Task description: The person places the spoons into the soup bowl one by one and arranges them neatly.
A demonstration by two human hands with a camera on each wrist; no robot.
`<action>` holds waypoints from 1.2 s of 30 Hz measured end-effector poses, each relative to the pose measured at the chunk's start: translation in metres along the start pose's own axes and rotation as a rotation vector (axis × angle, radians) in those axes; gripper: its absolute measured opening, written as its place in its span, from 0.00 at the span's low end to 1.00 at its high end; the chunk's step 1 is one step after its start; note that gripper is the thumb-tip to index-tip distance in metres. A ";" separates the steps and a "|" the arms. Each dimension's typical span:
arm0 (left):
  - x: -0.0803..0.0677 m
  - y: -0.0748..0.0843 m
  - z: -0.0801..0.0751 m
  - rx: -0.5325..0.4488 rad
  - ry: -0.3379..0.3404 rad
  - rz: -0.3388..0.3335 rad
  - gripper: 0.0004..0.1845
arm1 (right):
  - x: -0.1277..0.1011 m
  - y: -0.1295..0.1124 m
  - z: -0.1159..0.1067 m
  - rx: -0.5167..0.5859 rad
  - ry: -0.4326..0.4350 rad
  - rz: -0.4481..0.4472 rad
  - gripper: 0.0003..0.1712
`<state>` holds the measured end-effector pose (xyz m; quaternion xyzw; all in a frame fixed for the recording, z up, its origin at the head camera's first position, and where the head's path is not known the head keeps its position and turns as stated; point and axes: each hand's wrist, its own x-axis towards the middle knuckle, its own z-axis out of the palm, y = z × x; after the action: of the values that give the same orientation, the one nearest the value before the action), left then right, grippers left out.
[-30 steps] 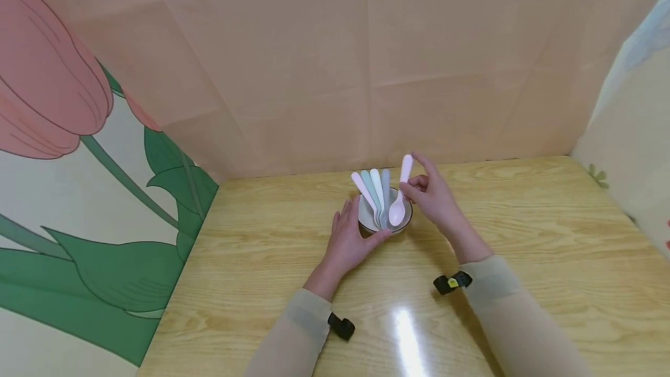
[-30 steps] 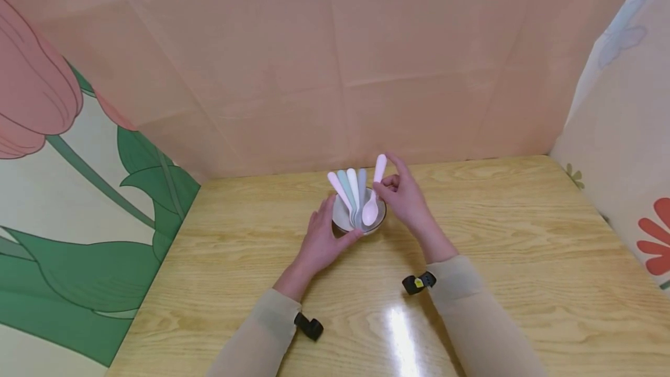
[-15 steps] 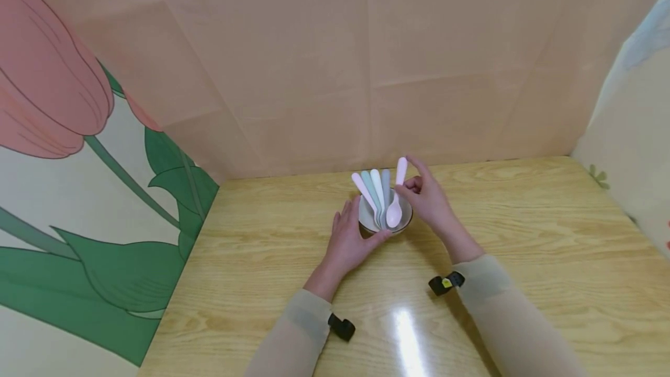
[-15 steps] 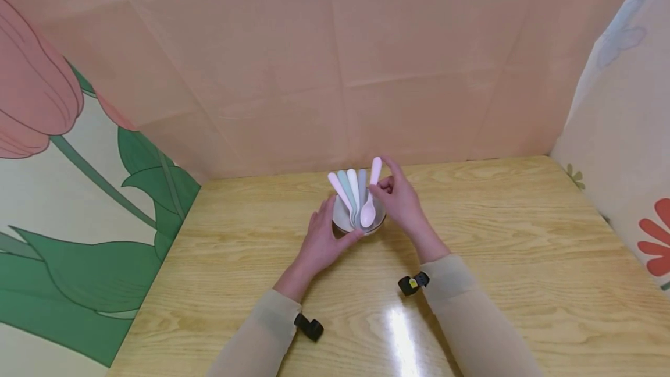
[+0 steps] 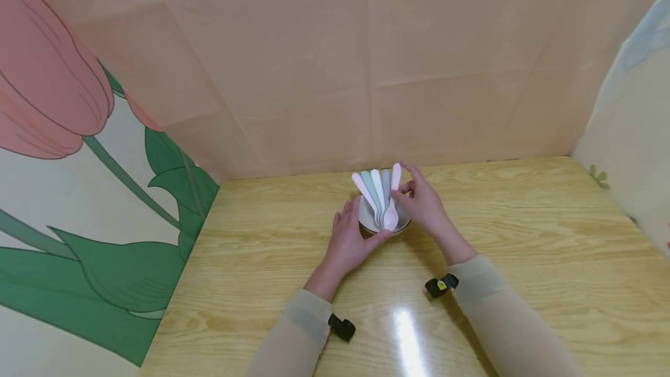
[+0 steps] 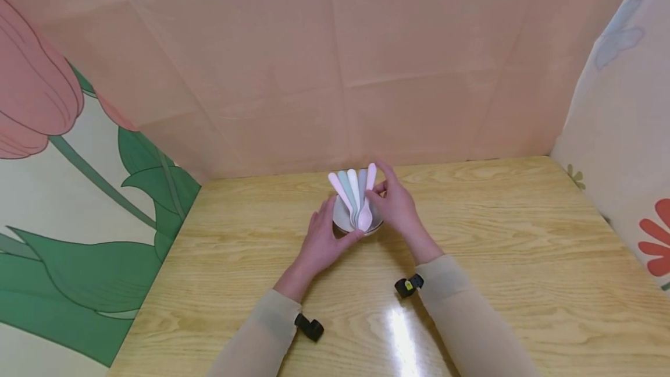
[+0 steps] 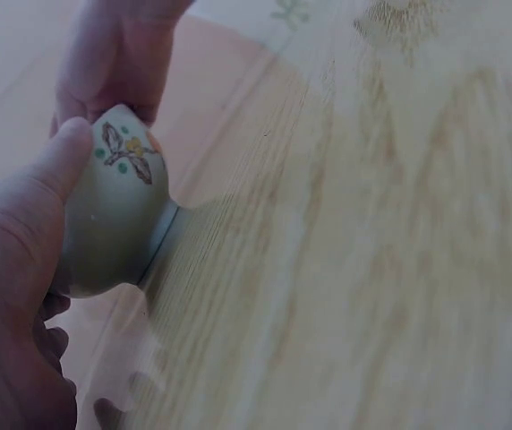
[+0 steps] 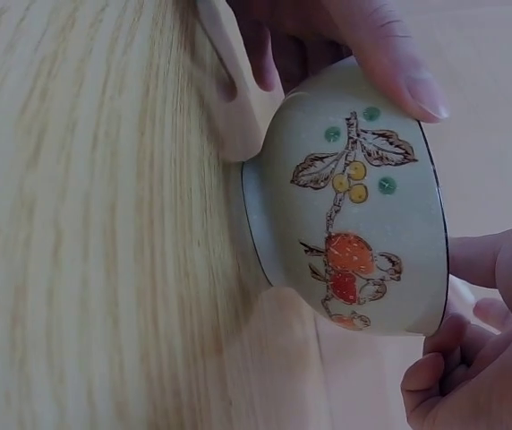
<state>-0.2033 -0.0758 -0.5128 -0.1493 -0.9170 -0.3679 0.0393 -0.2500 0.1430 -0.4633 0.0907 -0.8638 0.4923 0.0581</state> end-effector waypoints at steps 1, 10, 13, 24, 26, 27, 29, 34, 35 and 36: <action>0.000 0.000 0.000 0.002 0.000 -0.001 0.59 | 0.000 0.000 0.000 -0.007 0.000 0.000 0.46; -0.002 0.001 0.001 -0.003 0.009 0.003 0.59 | -0.002 -0.001 0.002 -0.063 -0.020 0.009 0.45; -0.002 0.001 0.001 0.003 0.008 0.000 0.60 | -0.003 -0.005 0.002 -0.093 -0.025 0.021 0.44; -0.003 0.001 0.001 0.007 0.004 0.001 0.59 | -0.005 -0.012 0.001 -0.237 -0.017 0.010 0.44; -0.003 0.000 0.001 0.009 0.004 0.005 0.59 | -0.006 -0.013 0.000 -0.251 -0.017 0.009 0.44; -0.002 0.000 0.001 0.012 0.003 0.003 0.59 | -0.006 -0.013 0.000 -0.255 -0.016 0.008 0.44; -0.002 0.000 0.001 0.012 0.002 0.001 0.59 | -0.006 -0.013 -0.001 -0.258 -0.015 0.007 0.44; 0.000 0.000 -0.001 0.010 -0.005 0.003 0.59 | -0.006 -0.013 -0.002 -0.264 -0.009 0.000 0.44; 0.000 0.000 -0.001 0.009 -0.005 0.005 0.59 | -0.006 -0.012 -0.002 -0.266 -0.008 -0.001 0.44; 0.001 0.000 -0.002 0.011 -0.006 0.007 0.59 | -0.006 -0.013 -0.002 -0.269 -0.006 -0.002 0.44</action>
<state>-0.2039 -0.0768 -0.5113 -0.1535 -0.9186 -0.3622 0.0386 -0.2417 0.1389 -0.4529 0.0844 -0.9221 0.3715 0.0674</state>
